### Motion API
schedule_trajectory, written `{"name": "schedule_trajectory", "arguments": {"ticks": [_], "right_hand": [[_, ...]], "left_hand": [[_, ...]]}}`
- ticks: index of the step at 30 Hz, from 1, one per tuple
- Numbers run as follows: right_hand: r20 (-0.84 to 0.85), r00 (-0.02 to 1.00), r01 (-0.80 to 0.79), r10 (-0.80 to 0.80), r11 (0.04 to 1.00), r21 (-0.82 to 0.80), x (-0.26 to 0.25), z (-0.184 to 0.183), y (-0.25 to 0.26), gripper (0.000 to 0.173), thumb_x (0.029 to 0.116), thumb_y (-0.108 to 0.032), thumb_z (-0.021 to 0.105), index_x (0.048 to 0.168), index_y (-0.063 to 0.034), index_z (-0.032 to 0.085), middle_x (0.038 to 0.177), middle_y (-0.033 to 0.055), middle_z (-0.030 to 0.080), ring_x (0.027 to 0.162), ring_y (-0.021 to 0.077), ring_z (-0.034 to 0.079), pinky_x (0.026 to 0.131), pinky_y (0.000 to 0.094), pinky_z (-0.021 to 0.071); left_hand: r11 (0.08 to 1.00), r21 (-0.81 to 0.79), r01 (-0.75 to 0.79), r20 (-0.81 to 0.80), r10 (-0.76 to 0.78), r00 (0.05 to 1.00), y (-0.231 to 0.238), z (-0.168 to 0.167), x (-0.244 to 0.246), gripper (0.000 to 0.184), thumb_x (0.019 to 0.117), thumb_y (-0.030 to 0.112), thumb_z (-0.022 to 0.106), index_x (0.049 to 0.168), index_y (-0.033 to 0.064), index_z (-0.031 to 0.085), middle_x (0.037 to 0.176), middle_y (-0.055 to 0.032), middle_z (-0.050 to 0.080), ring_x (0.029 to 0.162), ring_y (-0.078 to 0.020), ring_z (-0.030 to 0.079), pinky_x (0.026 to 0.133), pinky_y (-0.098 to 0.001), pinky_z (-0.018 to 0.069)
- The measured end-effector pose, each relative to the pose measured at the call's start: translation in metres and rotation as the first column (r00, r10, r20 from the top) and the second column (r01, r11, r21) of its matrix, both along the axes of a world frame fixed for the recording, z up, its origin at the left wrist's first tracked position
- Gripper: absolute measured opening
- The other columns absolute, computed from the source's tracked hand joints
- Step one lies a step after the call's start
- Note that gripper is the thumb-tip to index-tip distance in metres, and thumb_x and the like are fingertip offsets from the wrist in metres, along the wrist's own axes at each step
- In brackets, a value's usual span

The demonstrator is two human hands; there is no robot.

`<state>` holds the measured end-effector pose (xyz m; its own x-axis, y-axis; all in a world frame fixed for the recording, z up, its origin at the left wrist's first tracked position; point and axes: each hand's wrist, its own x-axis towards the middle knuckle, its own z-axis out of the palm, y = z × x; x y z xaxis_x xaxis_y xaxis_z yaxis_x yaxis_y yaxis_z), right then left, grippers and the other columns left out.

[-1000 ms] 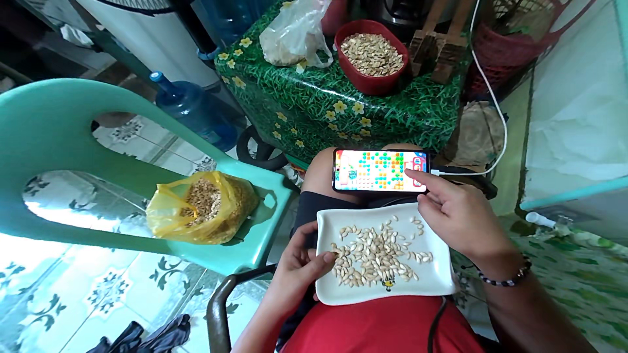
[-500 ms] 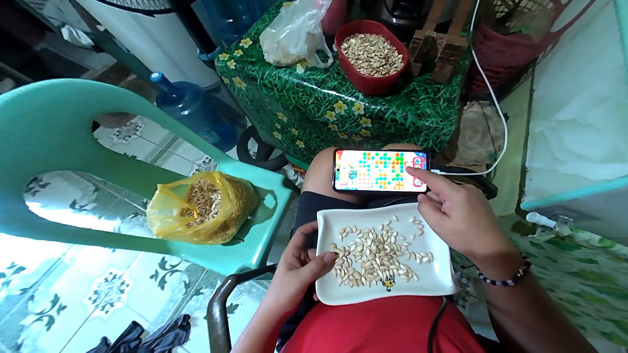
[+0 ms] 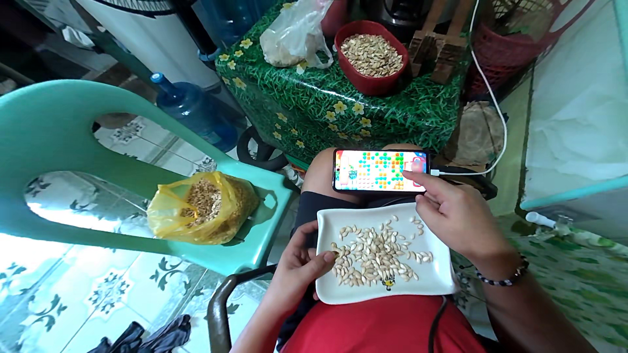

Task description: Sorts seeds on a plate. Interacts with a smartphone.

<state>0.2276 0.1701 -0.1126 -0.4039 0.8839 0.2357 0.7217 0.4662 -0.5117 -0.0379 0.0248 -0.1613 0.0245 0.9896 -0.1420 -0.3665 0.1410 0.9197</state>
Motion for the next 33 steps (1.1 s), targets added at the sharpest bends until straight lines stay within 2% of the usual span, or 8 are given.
{"name": "schedule_trajectory", "arguments": {"ticks": [5,9,24,28,31,33], "right_hand": [[-0.009,1.0,-0.005,0.005,1.0,0.002,-0.0001,-0.0013,0.0003,0.049,0.0946,-0.019,0.05,0.14,-0.024,0.066,0.057,-0.0027,0.05,0.048,0.0132,0.042,0.046,0.0376,0.0363],[-0.003,1.0,-0.007,0.007,1.0,0.002,-0.0001,-0.0009,0.0002,0.049,0.0942,-0.019,0.05,0.14,-0.0245,0.066,0.057,-0.0026,0.051,0.048,0.0131,0.042,0.046,0.0377,0.0361],[0.019,1.0,-0.005,0.005,1.0,-0.001,-0.0011,-0.0017,-0.0005,0.049,0.0948,-0.019,0.049,0.139,-0.027,0.067,0.058,-0.0015,0.054,0.049,0.0141,0.044,0.047,0.0387,0.0376],[0.012,1.0,-0.009,0.009,1.0,0.001,-0.0004,-0.002,-0.0005,0.049,0.0941,-0.018,0.05,0.139,-0.0255,0.067,0.057,-0.0018,0.051,0.048,0.0138,0.042,0.046,0.0378,0.0364],[-0.015,1.0,-0.009,0.008,1.0,-0.018,0.0015,0.0008,-0.0007,0.049,0.0948,-0.02,0.05,0.141,-0.0264,0.065,0.057,-0.0032,0.05,0.048,0.0124,0.041,0.046,0.0368,0.0363],[-0.037,0.999,-0.012,0.012,1.0,-0.007,0.0035,0.0036,-0.001,0.046,0.0944,-0.019,0.05,0.136,-0.025,0.068,0.057,-0.0048,0.048,0.048,0.0099,0.039,0.045,0.0338,0.0347]], "left_hand": [[1.0,-0.005,0.004,-0.004,-0.004,1.0,0.0004,0.0002,-0.0003,0.054,0.0943,0.008,0.069,0.141,0.01,0.041,0.094,-0.0082,0.074,0.075,-0.0138,0.074,0.065,-0.0267,0.0622],[1.0,-0.017,0.0,-0.016,0.0,1.0,0.0005,0.001,-0.0002,0.055,0.094,0.009,0.069,0.141,0.0104,0.042,0.091,-0.0085,0.074,0.071,-0.0135,0.073,0.059,-0.0256,0.0611],[1.0,-0.024,0.001,-0.008,-0.002,1.0,-0.0003,0.001,0.0,0.055,0.0939,0.009,0.07,0.141,0.0109,0.042,0.091,-0.0085,0.074,0.071,-0.0136,0.073,0.06,-0.0257,0.0614],[1.0,-0.014,0.006,0.002,-0.006,1.0,-0.0002,-0.0001,-0.0002,0.054,0.0944,0.008,0.069,0.141,0.0109,0.042,0.091,-0.0087,0.074,0.072,-0.0139,0.073,0.062,-0.0263,0.0617],[1.0,-0.015,0.01,0.007,-0.01,1.0,-0.0001,-0.0003,-0.0005,0.054,0.0947,0.008,0.069,0.141,0.0112,0.042,0.091,-0.0095,0.074,0.071,-0.0142,0.073,0.059,-0.0256,0.061],[1.0,-0.016,0.011,0.009,-0.011,1.0,-0.0003,-0.0002,-0.0007,0.054,0.0948,0.008,0.069,0.141,0.0114,0.042,0.091,-0.0095,0.074,0.07,-0.0142,0.073,0.058,-0.0253,0.0608]]}}
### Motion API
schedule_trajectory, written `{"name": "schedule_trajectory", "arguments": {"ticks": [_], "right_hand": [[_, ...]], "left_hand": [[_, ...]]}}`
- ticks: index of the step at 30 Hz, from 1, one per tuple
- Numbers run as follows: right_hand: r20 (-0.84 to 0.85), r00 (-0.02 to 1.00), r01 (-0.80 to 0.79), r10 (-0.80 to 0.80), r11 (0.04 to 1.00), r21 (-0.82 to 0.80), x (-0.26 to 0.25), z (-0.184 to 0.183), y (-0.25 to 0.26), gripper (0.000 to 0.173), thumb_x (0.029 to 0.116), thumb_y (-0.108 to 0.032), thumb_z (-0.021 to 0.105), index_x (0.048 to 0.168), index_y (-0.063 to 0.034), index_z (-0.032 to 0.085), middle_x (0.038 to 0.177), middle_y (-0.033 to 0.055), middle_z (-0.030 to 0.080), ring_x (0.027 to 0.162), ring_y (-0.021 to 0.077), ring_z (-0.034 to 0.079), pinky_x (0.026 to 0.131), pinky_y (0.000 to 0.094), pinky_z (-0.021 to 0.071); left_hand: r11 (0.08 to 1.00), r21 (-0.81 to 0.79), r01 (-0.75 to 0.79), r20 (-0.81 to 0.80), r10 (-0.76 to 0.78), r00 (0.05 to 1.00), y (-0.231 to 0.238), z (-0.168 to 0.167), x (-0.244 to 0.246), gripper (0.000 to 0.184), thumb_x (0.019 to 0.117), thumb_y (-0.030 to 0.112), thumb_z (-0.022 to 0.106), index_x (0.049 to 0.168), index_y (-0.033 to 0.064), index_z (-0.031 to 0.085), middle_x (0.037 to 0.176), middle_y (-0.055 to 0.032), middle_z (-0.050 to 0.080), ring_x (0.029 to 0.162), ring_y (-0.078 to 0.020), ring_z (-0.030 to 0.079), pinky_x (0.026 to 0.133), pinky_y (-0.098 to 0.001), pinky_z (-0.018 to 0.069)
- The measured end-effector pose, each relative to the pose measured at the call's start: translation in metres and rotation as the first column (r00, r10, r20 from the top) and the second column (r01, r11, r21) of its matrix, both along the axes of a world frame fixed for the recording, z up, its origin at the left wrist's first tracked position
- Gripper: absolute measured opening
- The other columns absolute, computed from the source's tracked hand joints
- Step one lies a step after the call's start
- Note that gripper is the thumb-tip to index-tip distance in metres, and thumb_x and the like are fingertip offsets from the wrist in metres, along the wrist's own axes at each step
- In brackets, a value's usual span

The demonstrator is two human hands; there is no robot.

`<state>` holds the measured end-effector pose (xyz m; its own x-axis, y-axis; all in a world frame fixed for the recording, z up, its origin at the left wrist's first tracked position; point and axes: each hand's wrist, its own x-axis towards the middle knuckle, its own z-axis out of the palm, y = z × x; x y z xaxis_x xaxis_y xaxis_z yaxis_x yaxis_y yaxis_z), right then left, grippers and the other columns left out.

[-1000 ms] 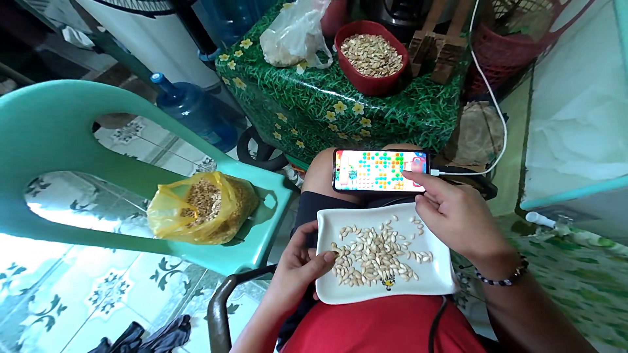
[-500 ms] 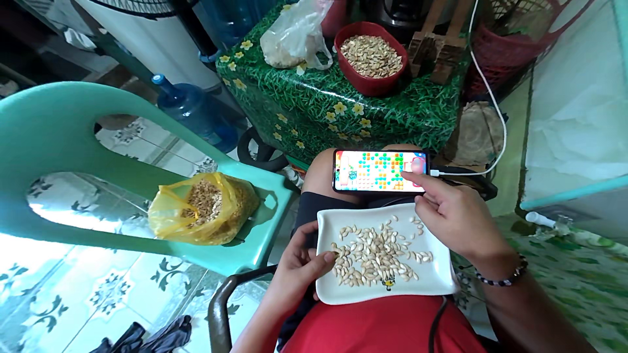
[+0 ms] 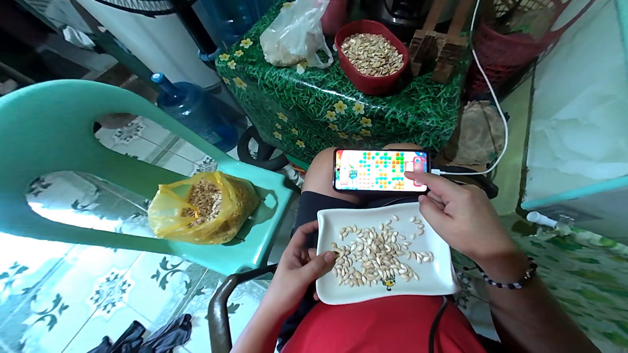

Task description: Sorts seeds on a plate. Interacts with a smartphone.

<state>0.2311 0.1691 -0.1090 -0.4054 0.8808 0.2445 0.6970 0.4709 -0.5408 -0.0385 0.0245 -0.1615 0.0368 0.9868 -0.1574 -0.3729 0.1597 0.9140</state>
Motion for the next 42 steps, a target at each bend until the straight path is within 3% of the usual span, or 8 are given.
{"name": "schedule_trajectory", "arguments": {"ticks": [5,9,14,17,22,27,35,42], "right_hand": [[-0.033,0.969,-0.247,0.247,0.969,-0.016,0.006,0.008,-0.007,0.027,0.0958,-0.023,0.054,0.106,-0.0162,0.078,0.085,-0.0033,0.067,0.071,0.0056,0.059,0.061,0.0282,0.0523],[-0.009,0.819,-0.574,0.574,0.817,-0.065,-0.008,0.005,-0.021,0.031,0.0968,-0.032,0.062,0.122,-0.0197,0.076,0.12,0.003,0.07,0.111,0.0205,0.064,0.09,0.0422,0.055],[0.183,0.686,-0.675,0.705,0.709,-0.202,-0.031,0.009,-0.036,0.055,0.0917,-0.035,0.07,0.145,-0.0337,0.059,0.16,0.001,0.045,0.131,0.0353,0.052,0.095,0.0565,0.0486],[0.227,0.666,-0.693,0.711,0.702,-0.165,-0.035,0.006,-0.039,0.042,0.0964,-0.026,0.066,0.138,-0.0323,0.065,0.155,0.0026,0.05,0.127,0.0358,0.055,0.092,0.0545,0.0491],[0.19,0.7,-0.699,0.689,0.715,-0.02,-0.031,-0.002,-0.041,0.028,0.0963,-0.004,0.058,0.111,-0.0178,0.077,0.119,0.0073,0.067,0.104,0.028,0.064,0.081,0.0408,0.0572],[0.128,0.77,-0.636,0.625,0.767,0.086,-0.025,-0.009,-0.037,0.018,0.096,-0.004,0.057,0.096,-0.0086,0.075,0.1,0.0079,0.07,0.09,0.024,0.066,0.074,0.0335,0.0566],[-0.112,0.792,-0.586,0.6,0.799,0.133,-0.014,-0.008,-0.032,0.018,0.1006,-0.01,0.059,0.101,-0.0079,0.078,0.102,0.0064,0.075,0.097,0.015,0.069,0.087,0.026,0.0564],[0.037,0.794,-0.608,0.607,0.787,0.107,0.001,0.004,-0.03,0.024,0.1043,-0.022,0.057,0.107,-0.0134,0.079,0.112,0.0025,0.076,0.11,0.0176,0.068,0.096,0.0309,0.0553]], "left_hand": [[1.0,0.014,0.003,-0.009,-0.003,1.0,0.0,-0.001,0.0,0.055,0.0945,0.01,0.07,0.141,0.0114,0.042,0.091,-0.0082,0.074,0.071,-0.0132,0.073,0.058,-0.0248,0.0606],[1.0,0.018,0.004,-0.013,-0.004,1.0,0.0,-0.001,0.0,0.054,0.0955,0.012,0.069,0.141,0.0107,0.041,0.095,-0.0092,0.074,0.076,-0.0154,0.074,0.064,-0.0277,0.0625],[1.0,0.008,-0.011,-0.02,0.011,1.0,0.0,0.0,0.0,0.053,0.0965,0.014,0.068,0.142,0.0089,0.041,0.099,-0.0106,0.073,0.077,-0.0159,0.074,0.064,-0.0283,0.0626],[1.0,0.004,-0.006,-0.015,0.006,1.0,0.0,0.0,0.0,0.053,0.0969,0.014,0.068,0.142,0.0095,0.041,0.099,-0.0107,0.073,0.077,-0.0163,0.074,0.066,-0.029,0.0628],[1.0,0.012,0.007,-0.014,-0.007,1.0,-0.001,-0.001,0.0,0.052,0.0966,0.014,0.068,0.141,0.0113,0.042,0.095,-0.0092,0.074,0.073,-0.0144,0.073,0.061,-0.0267,0.0616],[1.0,0.011,0.001,-0.026,-0.001,1.0,-0.001,-0.001,-0.001,0.052,0.0964,0.013,0.068,0.141,0.011,0.042,0.095,-0.0091,0.074,0.073,-0.0145,0.074,0.059,-0.0263,0.0614],[1.0,0.008,0.003,-0.043,-0.002,0.999,0.0,0.0,0.0,0.052,0.0962,0.014,0.068,0.141,0.011,0.042,0.095,-0.0074,0.074,0.074,-0.0135,0.074,0.061,-0.0259,0.0615],[1.0,0.012,0.007,-0.037,-0.007,0.999,0.0,0.0,-0.001,0.053,0.096,0.014,0.069,0.142,0.0114,0.041,0.094,-0.0083,0.074,0.073,-0.0136,0.073,0.059,-0.0257,0.0611]]}}
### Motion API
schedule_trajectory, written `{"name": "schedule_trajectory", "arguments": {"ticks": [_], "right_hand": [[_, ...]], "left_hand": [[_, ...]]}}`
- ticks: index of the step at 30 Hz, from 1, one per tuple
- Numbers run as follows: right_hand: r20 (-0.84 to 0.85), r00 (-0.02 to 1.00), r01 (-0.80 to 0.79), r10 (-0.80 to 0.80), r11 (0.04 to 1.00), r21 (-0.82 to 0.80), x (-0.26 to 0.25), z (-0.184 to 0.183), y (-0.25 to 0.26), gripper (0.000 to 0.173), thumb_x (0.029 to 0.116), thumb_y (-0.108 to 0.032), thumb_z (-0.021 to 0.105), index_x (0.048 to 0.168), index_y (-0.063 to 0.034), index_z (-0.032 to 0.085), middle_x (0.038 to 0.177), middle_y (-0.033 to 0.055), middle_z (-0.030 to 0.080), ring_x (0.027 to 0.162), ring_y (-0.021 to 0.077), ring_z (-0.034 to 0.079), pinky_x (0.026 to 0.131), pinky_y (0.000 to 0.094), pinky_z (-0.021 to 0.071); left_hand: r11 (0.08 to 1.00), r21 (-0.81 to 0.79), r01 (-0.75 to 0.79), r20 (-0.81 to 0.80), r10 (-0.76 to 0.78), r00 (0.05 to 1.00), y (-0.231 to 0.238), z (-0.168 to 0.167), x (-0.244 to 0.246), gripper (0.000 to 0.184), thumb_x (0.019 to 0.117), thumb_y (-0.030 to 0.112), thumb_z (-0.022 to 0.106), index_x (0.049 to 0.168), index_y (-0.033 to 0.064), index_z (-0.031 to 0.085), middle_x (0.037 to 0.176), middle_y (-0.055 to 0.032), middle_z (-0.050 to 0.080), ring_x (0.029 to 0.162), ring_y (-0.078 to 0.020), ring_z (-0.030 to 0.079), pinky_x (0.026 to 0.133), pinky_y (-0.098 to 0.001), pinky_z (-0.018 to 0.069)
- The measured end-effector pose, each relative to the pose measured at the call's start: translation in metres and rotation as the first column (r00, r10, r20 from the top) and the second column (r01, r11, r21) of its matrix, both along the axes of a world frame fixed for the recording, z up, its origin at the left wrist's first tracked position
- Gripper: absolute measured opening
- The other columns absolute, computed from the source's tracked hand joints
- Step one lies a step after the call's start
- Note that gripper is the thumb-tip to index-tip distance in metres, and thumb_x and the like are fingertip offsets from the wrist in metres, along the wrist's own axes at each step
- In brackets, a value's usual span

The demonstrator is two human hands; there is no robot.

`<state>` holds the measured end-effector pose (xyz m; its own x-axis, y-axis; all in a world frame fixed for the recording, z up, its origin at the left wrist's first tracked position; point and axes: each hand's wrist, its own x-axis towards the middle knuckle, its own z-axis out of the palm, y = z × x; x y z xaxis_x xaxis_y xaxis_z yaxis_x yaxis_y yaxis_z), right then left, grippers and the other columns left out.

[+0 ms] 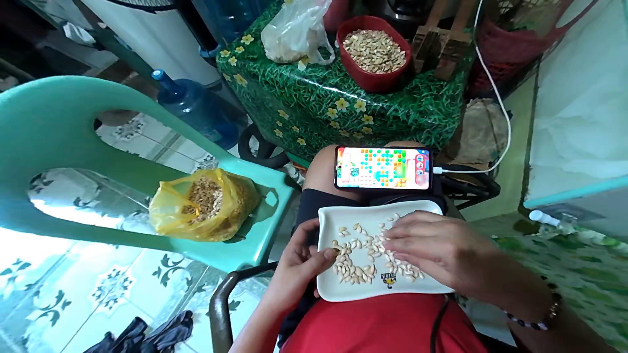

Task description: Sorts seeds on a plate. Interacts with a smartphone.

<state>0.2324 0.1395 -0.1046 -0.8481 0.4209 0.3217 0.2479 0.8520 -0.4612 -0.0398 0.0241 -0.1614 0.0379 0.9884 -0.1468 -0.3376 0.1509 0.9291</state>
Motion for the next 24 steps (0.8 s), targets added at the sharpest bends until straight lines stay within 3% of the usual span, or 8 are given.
{"name": "schedule_trajectory", "arguments": {"ticks": [3,5,8,10,13,18,24], "right_hand": [[0.15,0.988,0.029,-0.034,0.999,0.033,0.009,0.008,0.0,0.026,0.0977,-0.031,0.064,0.116,-0.0179,0.077,0.123,0.0049,0.071,0.113,0.0244,0.066,0.09,0.0387,0.057],[0.233,0.971,0.045,-0.052,0.998,0.033,0.015,0.011,0.0,0.039,0.0892,-0.033,0.072,0.126,-0.0203,0.072,0.13,0.0074,0.067,0.113,0.0287,0.065,0.085,0.0428,0.0582],[0.3,0.952,0.059,-0.053,0.998,-0.009,0.019,0.013,-0.002,0.058,0.0815,-0.027,0.081,0.137,-0.024,0.065,0.138,0.0093,0.062,0.117,0.0322,0.063,0.085,0.0458,0.0588],[0.306,0.951,0.056,-0.043,0.998,-0.035,0.018,0.012,-0.002,0.061,0.08,-0.021,0.082,0.139,-0.0255,0.065,0.138,0.0099,0.062,0.117,0.0332,0.062,0.084,0.0463,0.0587],[0.235,0.972,0.042,-0.03,0.998,-0.046,0.014,0.005,-0.003,0.049,0.0852,-0.016,0.075,0.133,-0.0247,0.07,0.127,0.0105,0.064,0.107,0.0303,0.064,0.077,0.0433,0.0585],[0.13,0.991,0.033,-0.027,0.998,-0.044,0.002,-0.006,-0.007,0.025,0.097,-0.014,0.06,0.117,-0.0169,0.076,0.102,0.0082,0.067,0.092,0.0231,0.064,0.076,0.0345,0.0564],[0.086,0.996,0.036,-0.034,0.999,-0.02,-0.014,-0.011,-0.012,0.021,0.0931,-0.007,0.059,0.103,-0.0119,0.076,0.095,0.0082,0.069,0.088,0.0229,0.067,0.074,0.035,0.0577]], "left_hand": [[1.0,-0.008,0.002,-0.002,-0.002,1.0,0.0,0.001,0.0,0.053,0.0959,0.014,0.068,0.141,0.0113,0.042,0.093,-0.0083,0.074,0.071,-0.0133,0.073,0.058,-0.0253,0.0607],[1.0,-0.012,0.002,0.006,-0.002,1.0,0.001,0.001,0.0,0.053,0.0955,0.013,0.069,0.141,0.0114,0.042,0.092,-0.0085,0.074,0.07,-0.0134,0.073,0.056,-0.0252,0.0604],[1.0,-0.005,0.009,0.014,-0.009,1.0,0.001,0.0,-0.001,0.053,0.0958,0.013,0.068,0.141,0.0117,0.042,0.093,-0.0089,0.074,0.071,-0.0136,0.073,0.056,-0.025,0.0602],[1.0,-0.007,0.01,0.013,-0.009,1.0,0.001,0.0,-0.001,0.053,0.0958,0.014,0.069,0.141,0.0115,0.042,0.093,-0.0091,0.074,0.071,-0.0138,0.073,0.057,-0.0252,0.0605],[1.0,-0.009,0.0,0.007,0.0,1.0,0.001,0.001,0.0,0.052,0.0959,0.012,0.068,0.141,0.0106,0.042,0.095,-0.009,0.074,0.075,-0.0145,0.074,0.062,-0.0268,0.062],[1.0,-0.01,-0.005,-0.006,0.005,1.0,0.001,0.0,0.0,0.052,0.096,0.012,0.067,0.141,0.0101,0.042,0.095,-0.0091,0.074,0.075,-0.015,0.074,0.063,-0.0277,0.0622],[1.0,-0.017,-0.011,-0.03,0.01,0.999,0.001,0.002,0.001,0.054,0.0955,0.013,0.068,0.142,0.0104,0.041,0.094,-0.0074,0.074,0.073,-0.0139,0.073,0.06,-0.0264,0.0615]]}}
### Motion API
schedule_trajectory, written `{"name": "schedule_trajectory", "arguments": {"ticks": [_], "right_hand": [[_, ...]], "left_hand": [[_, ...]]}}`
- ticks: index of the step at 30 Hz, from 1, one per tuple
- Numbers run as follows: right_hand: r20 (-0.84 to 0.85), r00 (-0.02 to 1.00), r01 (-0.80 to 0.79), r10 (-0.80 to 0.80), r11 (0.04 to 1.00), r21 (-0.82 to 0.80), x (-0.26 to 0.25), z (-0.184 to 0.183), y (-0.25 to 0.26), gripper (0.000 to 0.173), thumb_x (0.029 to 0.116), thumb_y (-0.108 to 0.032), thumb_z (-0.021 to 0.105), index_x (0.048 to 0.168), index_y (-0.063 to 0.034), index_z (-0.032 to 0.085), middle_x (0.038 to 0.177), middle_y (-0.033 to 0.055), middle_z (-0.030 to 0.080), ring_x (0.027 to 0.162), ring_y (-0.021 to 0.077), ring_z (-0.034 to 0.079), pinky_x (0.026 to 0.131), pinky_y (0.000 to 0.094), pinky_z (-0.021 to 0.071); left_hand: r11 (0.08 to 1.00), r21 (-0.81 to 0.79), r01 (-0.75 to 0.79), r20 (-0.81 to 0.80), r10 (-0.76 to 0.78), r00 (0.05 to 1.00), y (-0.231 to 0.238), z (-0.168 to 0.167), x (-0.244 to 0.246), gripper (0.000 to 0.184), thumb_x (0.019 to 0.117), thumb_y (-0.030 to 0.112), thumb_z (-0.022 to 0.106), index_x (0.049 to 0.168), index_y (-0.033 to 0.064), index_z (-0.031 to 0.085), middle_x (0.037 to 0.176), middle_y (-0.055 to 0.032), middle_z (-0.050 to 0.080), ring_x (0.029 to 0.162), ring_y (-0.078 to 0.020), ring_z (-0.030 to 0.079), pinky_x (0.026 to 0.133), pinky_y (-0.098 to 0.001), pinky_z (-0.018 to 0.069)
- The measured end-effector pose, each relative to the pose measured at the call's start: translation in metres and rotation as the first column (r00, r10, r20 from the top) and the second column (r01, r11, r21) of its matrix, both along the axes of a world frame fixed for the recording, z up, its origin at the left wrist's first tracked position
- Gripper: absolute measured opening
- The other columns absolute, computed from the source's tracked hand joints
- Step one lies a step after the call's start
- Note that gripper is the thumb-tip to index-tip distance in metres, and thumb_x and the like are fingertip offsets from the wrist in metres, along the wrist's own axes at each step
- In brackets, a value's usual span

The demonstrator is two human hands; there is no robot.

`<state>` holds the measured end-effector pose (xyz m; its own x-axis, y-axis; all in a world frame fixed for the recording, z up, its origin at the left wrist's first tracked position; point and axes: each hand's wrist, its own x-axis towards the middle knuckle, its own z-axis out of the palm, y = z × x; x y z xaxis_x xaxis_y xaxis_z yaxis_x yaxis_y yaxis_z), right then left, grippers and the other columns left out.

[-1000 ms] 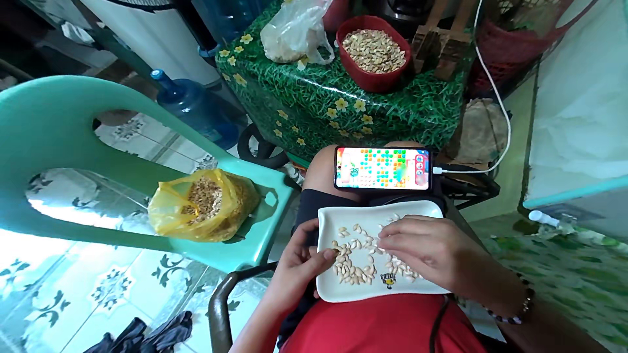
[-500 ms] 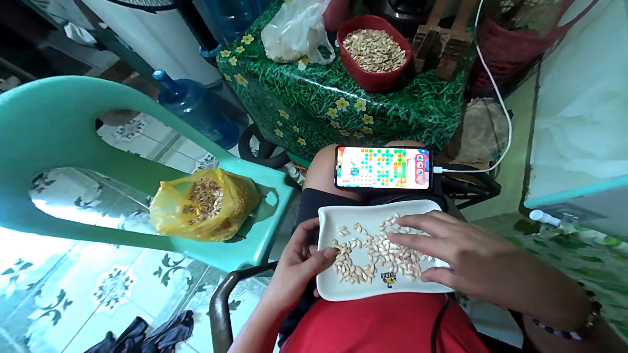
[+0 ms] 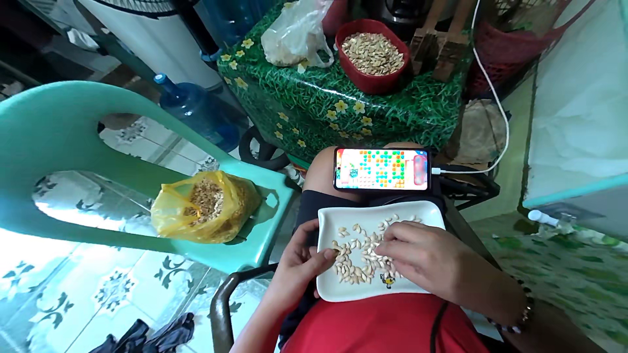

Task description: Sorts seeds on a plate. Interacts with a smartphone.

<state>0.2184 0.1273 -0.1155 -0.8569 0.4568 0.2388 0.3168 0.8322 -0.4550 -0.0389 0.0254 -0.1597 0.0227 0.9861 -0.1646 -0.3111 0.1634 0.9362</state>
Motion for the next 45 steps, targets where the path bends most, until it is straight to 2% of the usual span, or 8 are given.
{"name": "schedule_trajectory", "arguments": {"ticks": [8,12,21,26,31,36,40,45], "right_hand": [[-0.138,0.99,-0.004,0.006,1.0,0.013,-0.005,0.003,-0.002,0.021,0.0979,-0.009,0.058,0.105,-0.0105,0.077,0.098,0.0059,0.074,0.092,0.0164,0.071,0.082,0.0272,0.0577],[-0.166,0.986,-0.014,0.015,1.0,0.008,-0.007,0.004,-0.002,0.021,0.0985,-0.008,0.058,0.106,-0.0092,0.077,0.097,0.0057,0.076,0.091,0.0158,0.073,0.082,0.0276,0.0586],[-0.177,0.984,-0.02,0.02,1.0,0.002,-0.009,0.005,-0.003,0.021,0.1015,-0.01,0.057,0.109,-0.0084,0.076,0.105,0.0056,0.078,0.096,0.015,0.075,0.083,0.0273,0.0593],[-0.184,0.983,-0.021,0.021,1.0,0.004,-0.007,0.006,-0.002,0.022,0.1009,-0.006,0.055,0.107,-0.0083,0.076,0.105,0.0062,0.077,0.1,0.0152,0.074,0.089,0.0272,0.0587],[-0.189,0.982,-0.018,0.007,0.998,-0.055,-0.005,0.005,0.0,0.018,0.1002,-0.008,0.058,0.097,-0.0079,0.075,0.096,0.006,0.073,0.084,0.0125,0.069,0.071,0.0245,0.0569],[-0.198,0.98,-0.009,0.001,0.999,-0.042,-0.005,0.004,0.002,0.017,0.1004,-0.013,0.06,0.095,-0.009,0.075,0.09,0.0037,0.074,0.082,0.0117,0.07,0.071,0.0257,0.0567],[-0.155,0.988,0.021,-0.016,0.999,0.025,-0.007,0.005,0.004,0.022,0.1011,-0.014,0.057,0.103,-0.0121,0.078,0.092,0.0019,0.078,0.089,0.0159,0.074,0.079,0.0315,0.0595],[-0.14,0.948,0.295,-0.287,0.955,0.037,-0.019,0.009,0.014,0.03,0.0999,-0.015,0.054,0.12,-0.0124,0.075,0.089,0.0052,0.074,0.074,0.0195,0.07,0.063,0.0391,0.058]], "left_hand": [[1.0,0.006,0.003,0.016,-0.003,1.0,0.0,-0.001,0.0,0.054,0.0955,0.012,0.068,0.142,0.0109,0.041,0.095,-0.0073,0.074,0.074,-0.0135,0.074,0.062,-0.0264,0.0618],[1.0,0.004,0.011,0.019,-0.011,1.0,0.0,-0.001,-0.001,0.053,0.0959,0.011,0.067,0.142,0.0113,0.041,0.093,-0.0068,0.074,0.073,-0.0126,0.073,0.06,-0.0249,0.061],[1.0,0.018,0.01,0.03,-0.011,0.999,0.0,-0.002,-0.001,0.054,0.0952,0.014,0.07,0.141,0.0113,0.042,0.092,-0.0063,0.074,0.071,-0.012,0.073,0.058,-0.0246,0.0605],[0.999,0.027,0.019,0.036,-0.02,0.999,-0.001,-0.004,-0.002,0.054,0.0953,0.014,0.07,0.142,0.0122,0.042,0.093,-0.007,0.074,0.071,-0.0124,0.073,0.057,-0.0243,0.0602],[0.998,0.056,0.025,0.052,-0.028,0.998,-0.001,-0.006,-0.002,0.053,0.0962,0.012,0.068,0.142,0.0114,0.041,0.096,-0.0081,0.074,0.075,-0.0139,0.074,0.062,-0.0263,0.0619],[0.998,0.055,0.027,0.049,-0.03,0.998,-0.001,-0.005,-0.002,0.052,0.0965,0.012,0.068,0.142,0.0121,0.041,0.096,-0.0076,0.075,0.074,-0.0131,0.074,0.06,-0.0249,0.0611],[0.998,0.049,0.025,0.046,-0.027,0.999,-0.001,-0.005,-0.002,0.053,0.0963,0.013,0.068,0.142,0.0118,0.041,0.093,-0.0073,0.074,0.072,-0.0126,0.073,0.058,-0.0249,0.0607],[0.999,0.047,0.027,0.054,-0.029,0.998,-0.001,-0.005,-0.002,0.053,0.096,0.012,0.069,0.142,0.0112,0.041,0.096,-0.008,0.075,0.073,-0.0131,0.074,0.059,-0.0248,0.061]]}}
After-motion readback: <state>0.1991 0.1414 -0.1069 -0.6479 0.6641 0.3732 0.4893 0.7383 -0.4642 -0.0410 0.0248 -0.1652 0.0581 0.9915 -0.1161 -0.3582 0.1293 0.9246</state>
